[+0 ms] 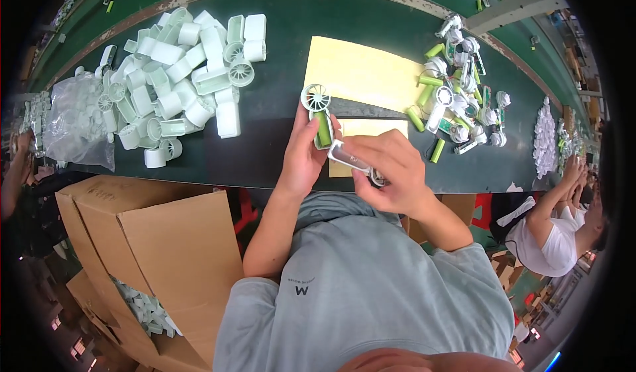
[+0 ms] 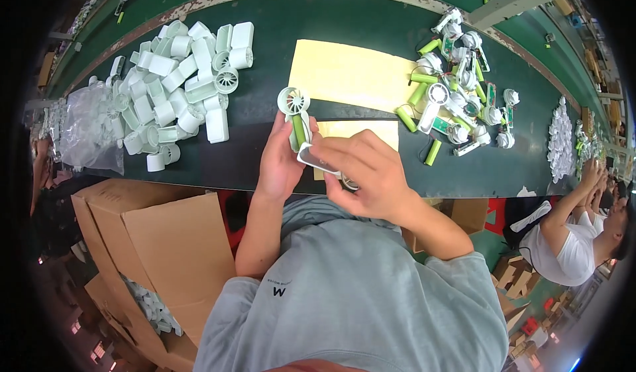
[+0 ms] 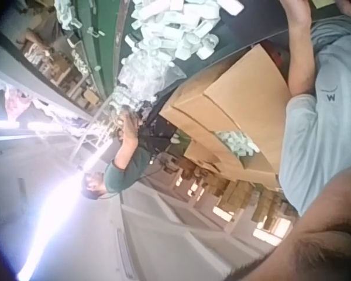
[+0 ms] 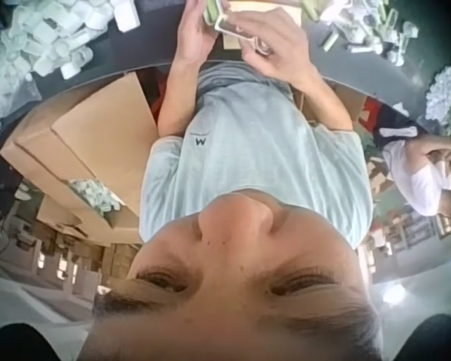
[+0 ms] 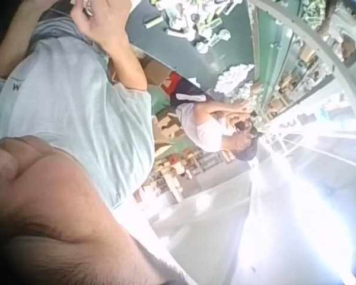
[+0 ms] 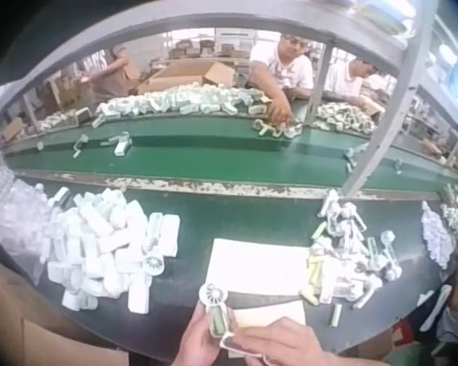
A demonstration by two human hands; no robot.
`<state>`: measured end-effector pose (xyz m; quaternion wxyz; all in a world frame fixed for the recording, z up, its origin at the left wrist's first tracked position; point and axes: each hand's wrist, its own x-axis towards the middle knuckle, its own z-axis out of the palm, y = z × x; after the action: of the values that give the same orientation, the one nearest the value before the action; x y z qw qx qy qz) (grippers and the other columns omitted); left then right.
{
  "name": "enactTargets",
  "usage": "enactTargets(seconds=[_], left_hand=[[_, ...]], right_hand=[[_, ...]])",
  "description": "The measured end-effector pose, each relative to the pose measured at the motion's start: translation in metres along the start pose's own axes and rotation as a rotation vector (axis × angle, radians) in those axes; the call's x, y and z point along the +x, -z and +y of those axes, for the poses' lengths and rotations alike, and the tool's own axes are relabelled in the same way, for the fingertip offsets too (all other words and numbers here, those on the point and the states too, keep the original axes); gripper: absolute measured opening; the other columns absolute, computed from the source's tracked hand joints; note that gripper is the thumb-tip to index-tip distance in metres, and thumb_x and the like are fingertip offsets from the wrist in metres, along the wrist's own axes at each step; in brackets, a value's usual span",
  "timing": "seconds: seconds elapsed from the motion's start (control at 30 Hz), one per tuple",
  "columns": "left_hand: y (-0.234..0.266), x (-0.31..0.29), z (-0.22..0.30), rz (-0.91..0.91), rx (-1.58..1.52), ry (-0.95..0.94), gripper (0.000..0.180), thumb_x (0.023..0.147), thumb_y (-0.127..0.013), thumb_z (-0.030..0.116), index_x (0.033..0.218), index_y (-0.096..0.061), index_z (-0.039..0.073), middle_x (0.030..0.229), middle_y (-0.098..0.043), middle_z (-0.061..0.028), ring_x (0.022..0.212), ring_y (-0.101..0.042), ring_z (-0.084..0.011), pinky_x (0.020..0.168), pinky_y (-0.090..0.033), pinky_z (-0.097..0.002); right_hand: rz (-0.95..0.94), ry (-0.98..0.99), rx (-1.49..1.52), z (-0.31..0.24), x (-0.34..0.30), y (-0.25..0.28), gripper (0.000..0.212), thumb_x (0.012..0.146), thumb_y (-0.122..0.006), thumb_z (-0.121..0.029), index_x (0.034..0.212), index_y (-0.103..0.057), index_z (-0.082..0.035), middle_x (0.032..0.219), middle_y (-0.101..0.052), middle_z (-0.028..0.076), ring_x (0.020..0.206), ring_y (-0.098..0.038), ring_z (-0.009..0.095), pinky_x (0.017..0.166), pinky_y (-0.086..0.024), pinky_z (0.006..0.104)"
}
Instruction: The person assembles small portable hand fans by hand, combining fan blades, fan casings, and fan motors on a factory production line.
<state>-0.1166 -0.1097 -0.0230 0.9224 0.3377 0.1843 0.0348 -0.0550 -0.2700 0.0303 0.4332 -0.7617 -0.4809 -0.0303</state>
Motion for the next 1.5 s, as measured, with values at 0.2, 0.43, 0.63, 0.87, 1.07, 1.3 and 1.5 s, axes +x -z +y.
enactTargets(seconds=[0.2,0.43,0.63,0.87,1.07,1.3,1.5], left_hand=[[0.01,-0.002,0.009,-0.084,0.14,0.035,0.057,0.103,-0.043,0.015,0.152,-0.013,0.011,0.107,-0.053,-0.0045,0.087,-0.053,-0.0106,0.074,-0.047,-0.0249],[0.021,-0.001,0.015,-0.192,0.138,-0.009,0.039,0.102,-0.038,0.007,0.141,-0.033,0.006,0.111,-0.051,-0.0062,0.085,-0.051,-0.0111,0.066,-0.046,-0.0249],[0.028,0.001,0.027,-0.148,0.278,-0.063,0.025,0.104,-0.045,0.011,0.124,-0.053,-0.002,0.087,-0.058,-0.0033,0.071,-0.053,-0.007,0.063,-0.042,-0.0198],[0.057,0.0,0.037,-0.188,0.271,-0.04,0.04,0.103,-0.045,0.007,0.14,-0.043,-0.009,0.124,-0.062,-0.0213,0.093,-0.067,-0.0191,0.083,-0.057,-0.0318],[0.053,0.004,0.034,-0.182,0.342,-0.081,0.049,0.102,-0.046,0.002,0.149,-0.033,-0.008,0.125,-0.062,-0.0228,0.101,-0.068,-0.0219,0.089,-0.057,-0.0351],[0.053,0.005,0.032,-0.17,0.375,-0.118,0.052,0.102,-0.047,0.004,0.15,-0.031,-0.007,0.125,-0.062,-0.0237,0.102,-0.069,-0.0254,0.091,-0.056,-0.0372],[0.053,0.006,0.031,-0.163,0.36,-0.122,0.052,0.102,-0.047,0.004,0.15,-0.031,-0.007,0.125,-0.062,-0.0237,0.104,-0.069,-0.0279,0.093,-0.056,-0.0383]], right_hand=[[-0.083,0.184,-0.159,0.0,-0.004,-0.012,0.052,0.061,-0.071,-0.003,0.113,-0.072,-0.007,0.111,-0.068,0.002,0.073,-0.054,0.018,0.064,-0.046,0.0312],[-0.165,0.226,-0.193,-0.002,-0.013,-0.022,0.052,0.062,-0.072,-0.009,0.114,-0.072,-0.007,0.116,-0.067,0.004,0.073,-0.055,0.016,0.065,-0.046,0.0295],[-0.168,0.05,-0.039,-0.024,-0.04,-0.039,0.046,0.073,-0.076,-0.007,0.117,-0.066,0.001,0.113,-0.067,0.013,0.082,-0.065,0.023,0.067,-0.053,0.0324],[-0.136,-0.197,0.025,-0.002,-0.018,-0.033,0.022,0.078,-0.072,0.001,0.099,-0.067,0.001,0.097,-0.064,0.014,0.082,-0.065,0.028,0.069,-0.054,0.0353],[-0.396,-0.182,-0.188,0.01,-0.001,-0.05,0.032,0.078,-0.076,-0.008,0.105,-0.06,-0.005,0.105,-0.056,0.009,0.095,-0.055,0.028,0.082,-0.042,0.0386],[-0.406,-0.128,-0.157,0.014,0.008,-0.049,0.026,0.08,-0.073,-0.013,0.101,-0.06,-0.005,0.102,-0.054,0.007,0.095,-0.053,0.026,0.083,-0.041,0.0385],[-0.493,-0.119,-0.002,0.034,0.001,-0.036,0.023,0.081,-0.074,-0.008,0.098,-0.059,-0.005,0.105,-0.058,0.01,0.098,-0.057,0.029,0.085,-0.044,0.0404]])
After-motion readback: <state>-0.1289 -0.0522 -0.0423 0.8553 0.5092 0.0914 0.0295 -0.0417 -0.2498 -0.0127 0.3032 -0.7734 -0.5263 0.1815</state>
